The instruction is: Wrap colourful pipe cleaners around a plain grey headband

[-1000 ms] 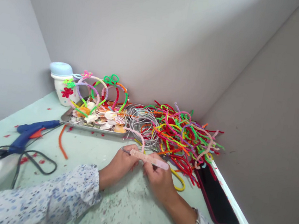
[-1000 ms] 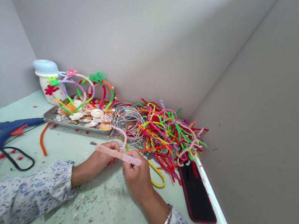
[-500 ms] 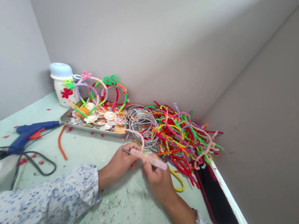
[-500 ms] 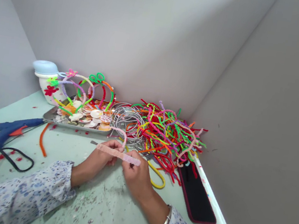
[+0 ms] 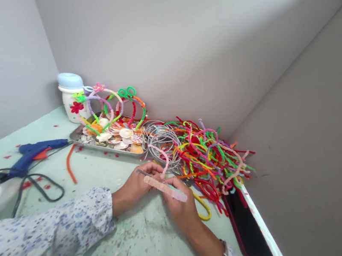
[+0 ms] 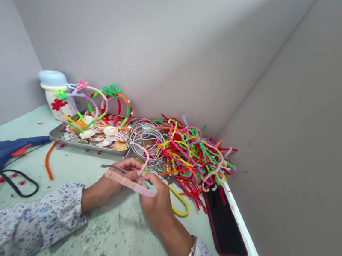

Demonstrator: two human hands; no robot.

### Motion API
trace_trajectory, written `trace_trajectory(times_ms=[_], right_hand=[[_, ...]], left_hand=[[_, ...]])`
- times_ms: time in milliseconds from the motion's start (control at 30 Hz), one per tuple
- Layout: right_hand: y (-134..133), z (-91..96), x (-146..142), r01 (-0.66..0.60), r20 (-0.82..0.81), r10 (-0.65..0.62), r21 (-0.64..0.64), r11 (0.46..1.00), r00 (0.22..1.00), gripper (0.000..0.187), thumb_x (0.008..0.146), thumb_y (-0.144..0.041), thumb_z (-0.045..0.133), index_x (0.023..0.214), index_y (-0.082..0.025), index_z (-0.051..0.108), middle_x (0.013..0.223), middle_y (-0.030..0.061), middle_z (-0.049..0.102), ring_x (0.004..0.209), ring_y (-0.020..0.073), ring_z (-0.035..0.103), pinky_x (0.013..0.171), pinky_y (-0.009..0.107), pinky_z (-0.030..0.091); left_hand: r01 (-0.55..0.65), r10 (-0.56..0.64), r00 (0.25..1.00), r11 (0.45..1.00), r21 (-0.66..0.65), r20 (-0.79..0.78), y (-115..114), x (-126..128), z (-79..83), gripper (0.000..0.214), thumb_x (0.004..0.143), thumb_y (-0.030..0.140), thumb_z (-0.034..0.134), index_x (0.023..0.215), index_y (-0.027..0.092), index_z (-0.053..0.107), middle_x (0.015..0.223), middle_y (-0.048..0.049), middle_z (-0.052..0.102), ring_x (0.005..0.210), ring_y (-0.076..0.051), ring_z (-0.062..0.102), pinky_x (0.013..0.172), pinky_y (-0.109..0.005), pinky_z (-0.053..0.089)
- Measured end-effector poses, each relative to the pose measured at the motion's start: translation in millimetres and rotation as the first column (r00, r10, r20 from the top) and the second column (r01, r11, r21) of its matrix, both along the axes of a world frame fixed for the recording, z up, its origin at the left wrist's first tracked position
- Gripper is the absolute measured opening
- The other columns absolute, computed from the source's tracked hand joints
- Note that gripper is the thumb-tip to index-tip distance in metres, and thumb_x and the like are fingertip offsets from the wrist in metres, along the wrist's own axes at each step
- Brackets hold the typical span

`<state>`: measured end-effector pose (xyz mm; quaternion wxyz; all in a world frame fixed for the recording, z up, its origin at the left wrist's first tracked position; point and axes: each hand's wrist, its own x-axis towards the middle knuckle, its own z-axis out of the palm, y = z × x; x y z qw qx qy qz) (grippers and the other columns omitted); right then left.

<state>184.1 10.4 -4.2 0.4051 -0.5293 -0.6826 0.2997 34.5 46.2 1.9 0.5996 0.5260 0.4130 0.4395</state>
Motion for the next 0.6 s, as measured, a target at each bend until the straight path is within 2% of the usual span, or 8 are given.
trace_trajectory(times_ms=[133, 267, 367, 500, 600], right_hand=[[0, -0.5, 0, -0.02, -0.002, 0.02, 0.015, 1.0, 1.0, 0.012, 0.085, -0.026, 0.052, 0.082, -0.019, 0.06, 0.069, 0.0002, 0.062, 0.062, 0.0146, 0.054, 0.057, 0.024, 0.04], [-1, 1.6, 1, -0.07, -0.003, 0.07, 0.056, 0.996, 0.998, 0.012, 0.087, -0.026, 0.051, 0.088, -0.018, 0.059, 0.079, 0.001, 0.065, 0.07, 0.0146, 0.058, 0.063, 0.024, 0.042], [-2, 3.4, 2, -0.108, 0.028, 0.107, 0.078, 0.991, 0.994, 0.011, 0.088, -0.024, 0.049, 0.09, -0.018, 0.058, 0.082, 0.0012, 0.065, 0.071, 0.0142, 0.058, 0.066, 0.024, 0.042], [-3, 4.7, 1, -0.171, 0.122, 0.157, 0.116, 0.978, 0.98, 0.013, 0.087, -0.02, 0.048, 0.095, -0.018, 0.058, 0.091, 0.004, 0.064, 0.08, 0.0159, 0.058, 0.071, 0.026, 0.043], [-4, 10.5, 2, -0.207, 0.278, 0.169, 0.111, 0.972, 0.945, 0.016, 0.084, -0.016, 0.049, 0.097, -0.019, 0.057, 0.091, 0.0039, 0.063, 0.079, 0.0162, 0.058, 0.069, 0.026, 0.043]], left_hand=[[0.005, -0.004, 0.999, 1.0, -0.027, 0.038, 1, 0, 0.3, 0.018, 0.073, 0.028, 0.065, 0.083, 0.013, 0.061, 0.067, -0.0004, 0.059, 0.053, -0.008, 0.049, 0.05, -0.02, 0.033], [0.02, -0.014, 0.988, 0.999, -0.04, 0.156, 4, -3, -1.1, 0.028, 0.071, 0.024, 0.067, 0.098, 0.017, 0.063, 0.078, -0.0011, 0.063, 0.063, -0.01, 0.055, 0.058, -0.02, 0.039], [0.03, -0.022, 0.981, 0.999, -0.042, 0.195, 6, -4, -0.8, 0.036, 0.071, 0.027, 0.069, 0.104, 0.018, 0.063, 0.081, -0.0029, 0.066, 0.068, -0.012, 0.058, 0.063, -0.022, 0.041], [0.069, -0.048, 0.976, 0.993, -0.092, 0.212, 9, -5, -2.1, 0.037, 0.069, 0.031, 0.072, 0.102, 0.015, 0.064, 0.078, -0.0055, 0.068, 0.067, -0.013, 0.059, 0.065, -0.024, 0.042], [0.063, -0.025, 0.965, 0.988, -0.14, 0.261, 10, -6, -2.2, 0.033, 0.071, 0.028, 0.072, 0.1, 0.014, 0.064, 0.074, -0.005, 0.067, 0.063, -0.011, 0.057, 0.064, -0.023, 0.043]])
